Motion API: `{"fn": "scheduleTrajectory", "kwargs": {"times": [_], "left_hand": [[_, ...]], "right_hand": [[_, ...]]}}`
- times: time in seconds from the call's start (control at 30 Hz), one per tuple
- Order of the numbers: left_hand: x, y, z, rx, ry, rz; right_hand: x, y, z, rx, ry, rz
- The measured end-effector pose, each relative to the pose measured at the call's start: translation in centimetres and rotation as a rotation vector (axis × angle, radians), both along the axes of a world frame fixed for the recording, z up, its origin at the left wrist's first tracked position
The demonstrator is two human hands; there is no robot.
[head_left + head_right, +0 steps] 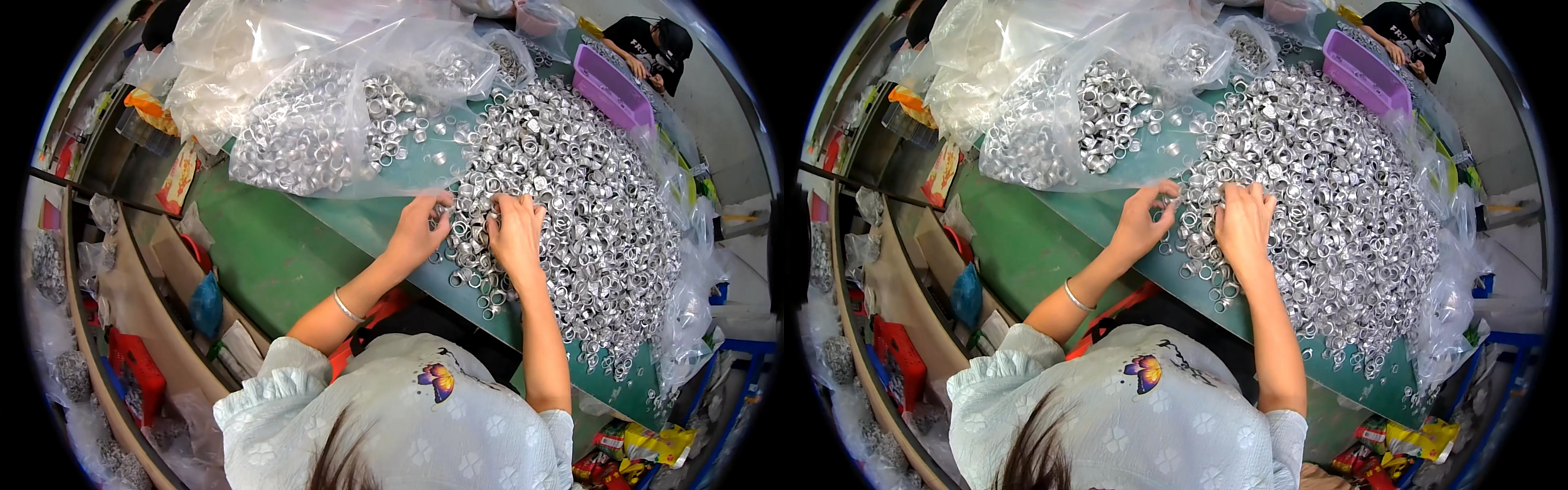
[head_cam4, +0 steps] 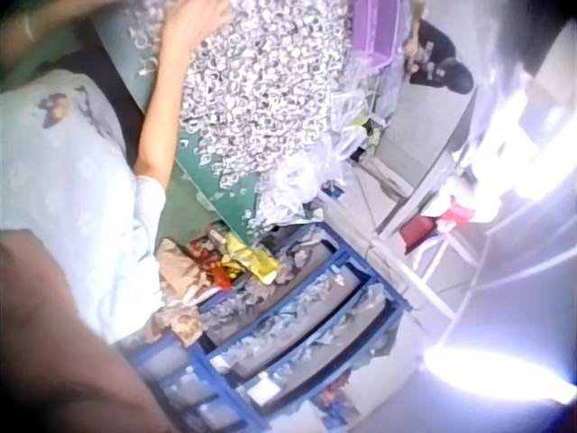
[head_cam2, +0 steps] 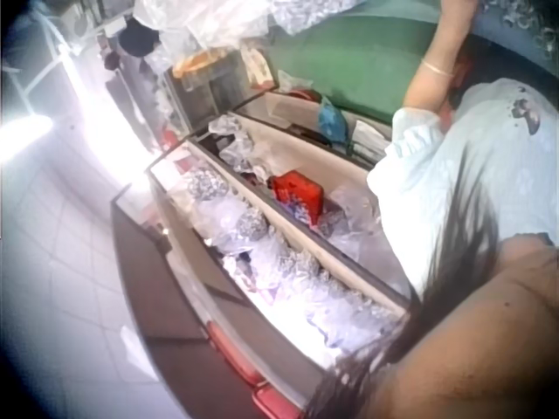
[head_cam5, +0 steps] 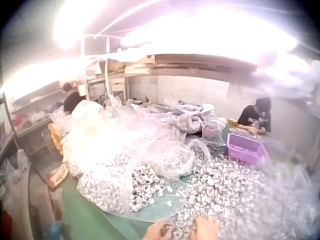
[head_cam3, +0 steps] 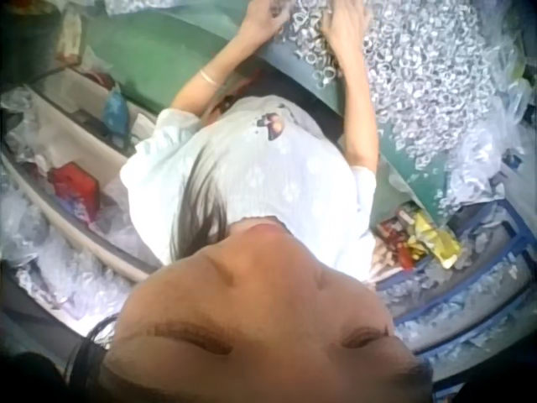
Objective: The person sorts metal rings from a large pile on a workbench by hand, picking up individual rings and placing them into clear plastic bags.
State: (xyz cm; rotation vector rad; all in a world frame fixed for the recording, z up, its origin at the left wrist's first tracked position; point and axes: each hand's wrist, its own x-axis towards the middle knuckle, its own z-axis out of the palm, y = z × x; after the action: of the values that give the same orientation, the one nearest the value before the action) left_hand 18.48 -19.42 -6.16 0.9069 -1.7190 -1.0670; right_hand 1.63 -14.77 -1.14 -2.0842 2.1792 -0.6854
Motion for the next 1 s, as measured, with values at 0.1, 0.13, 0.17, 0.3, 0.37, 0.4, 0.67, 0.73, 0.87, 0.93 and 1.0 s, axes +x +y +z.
{"fn": "scheduleTrajectory", "kwargs": {"times": [0.1,0.13,0.17,0.3,0.37,0.4,0.67,0.73,0.87,0.93,1.0], "left_hand": [[-1.0,-0.4,0.5,0.290,0.222,0.009],[-0.9,-0.9,0.6,0.328,0.162,-0.049],[-0.6,-1.6,0.7,0.366,0.101,-0.107],[-1.2,-2.8,0.3,0.213,-0.150,-0.013],[-1.7,-3.3,0.8,0.160,-0.291,-0.038],[-1.9,-3.4,0.9,0.090,-0.322,-0.042],[-2.3,-4.8,0.1,-0.241,-0.369,-0.221],[-2.4,-5.0,0.6,-0.218,-0.415,-0.243],[-2.6,-5.6,0.8,-0.148,-0.488,-0.269],[-2.4,-5.8,0.2,-0.176,-0.439,-0.252],[-2.3,-5.8,-1.2,-0.271,-0.330,-0.197]], "right_hand": [[-0.7,0.1,0.0,-0.063,-0.053,0.022],[-0.8,0.3,0.3,-0.074,-0.106,-0.010],[-1.2,0.3,0.2,-0.137,-0.090,-0.036],[-2.5,1.2,1.3,-0.187,-0.019,0.038],[-3.2,1.6,0.8,-0.158,0.046,0.046],[-3.5,1.8,0.5,-0.143,0.078,0.051],[-4.1,2.6,0.4,-0.112,0.220,0.027],[-3.9,2.8,0.6,-0.134,0.246,0.021],[-4.2,3.5,1.2,-0.153,0.190,0.076],[-4.4,3.5,1.7,-0.149,0.115,0.073],[-4.7,3.5,1.8,-0.199,-0.042,0.071]]}}
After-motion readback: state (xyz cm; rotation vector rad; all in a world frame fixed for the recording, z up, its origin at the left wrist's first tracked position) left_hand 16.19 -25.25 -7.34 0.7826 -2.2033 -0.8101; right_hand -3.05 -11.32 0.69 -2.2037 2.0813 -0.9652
